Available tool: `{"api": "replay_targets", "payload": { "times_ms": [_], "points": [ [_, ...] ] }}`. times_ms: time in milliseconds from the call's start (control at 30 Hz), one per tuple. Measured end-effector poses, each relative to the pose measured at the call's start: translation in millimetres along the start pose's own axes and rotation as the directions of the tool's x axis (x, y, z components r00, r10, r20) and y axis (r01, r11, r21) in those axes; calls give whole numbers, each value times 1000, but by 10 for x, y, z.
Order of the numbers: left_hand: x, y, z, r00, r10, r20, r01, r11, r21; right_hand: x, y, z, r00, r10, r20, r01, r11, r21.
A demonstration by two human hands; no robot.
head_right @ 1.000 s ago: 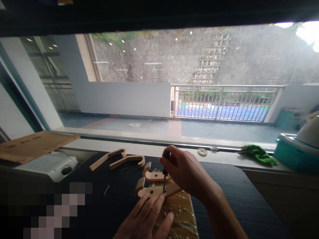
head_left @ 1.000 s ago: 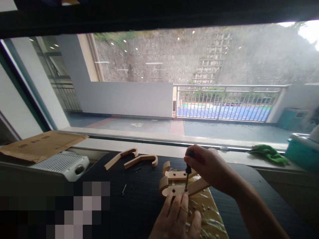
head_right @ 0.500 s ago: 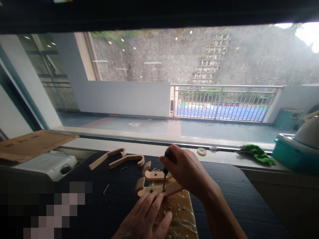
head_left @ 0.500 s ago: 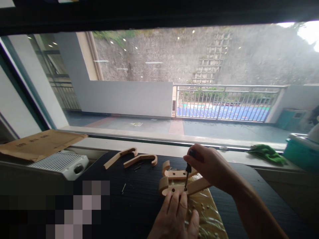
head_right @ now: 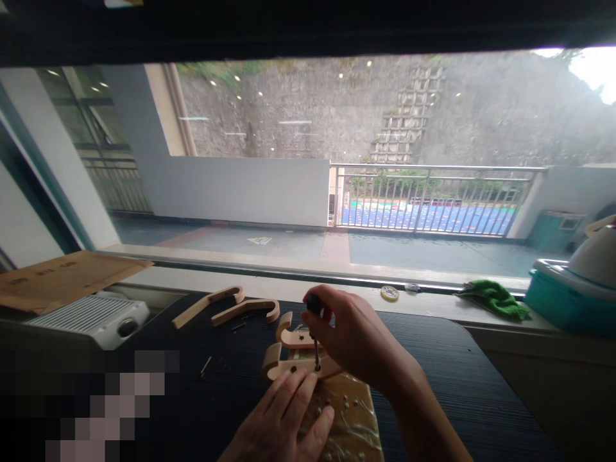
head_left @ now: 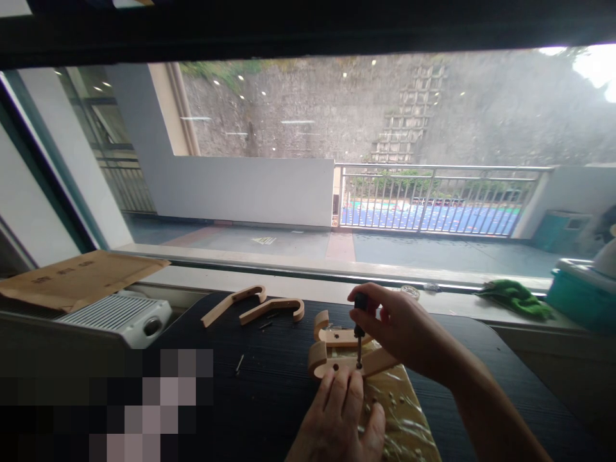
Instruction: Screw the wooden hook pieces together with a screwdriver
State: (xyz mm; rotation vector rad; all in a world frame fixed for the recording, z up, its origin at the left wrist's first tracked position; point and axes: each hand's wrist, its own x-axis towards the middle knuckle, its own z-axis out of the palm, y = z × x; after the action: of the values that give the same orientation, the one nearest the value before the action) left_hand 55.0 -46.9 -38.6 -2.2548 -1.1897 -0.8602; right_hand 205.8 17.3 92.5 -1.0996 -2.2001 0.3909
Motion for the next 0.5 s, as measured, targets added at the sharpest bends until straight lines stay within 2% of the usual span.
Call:
{"api": "replay_targets", "payload": {
  "times_ms": [233, 367, 500],
  "points": [
    [40, -55, -112, 989, 134, 65, -136, 990, 32, 29, 108, -19, 992, 113, -52, -118, 986, -121],
    [85, -51, -146, 987, 154, 39, -156, 986, 59, 18, 64, 25, 990, 138, -21, -139, 990, -38],
    [109, -48, -161, 987, 157, 37, -159, 987, 38, 10, -30, 92, 995, 100, 14, -100, 994, 52]
  ]
}}
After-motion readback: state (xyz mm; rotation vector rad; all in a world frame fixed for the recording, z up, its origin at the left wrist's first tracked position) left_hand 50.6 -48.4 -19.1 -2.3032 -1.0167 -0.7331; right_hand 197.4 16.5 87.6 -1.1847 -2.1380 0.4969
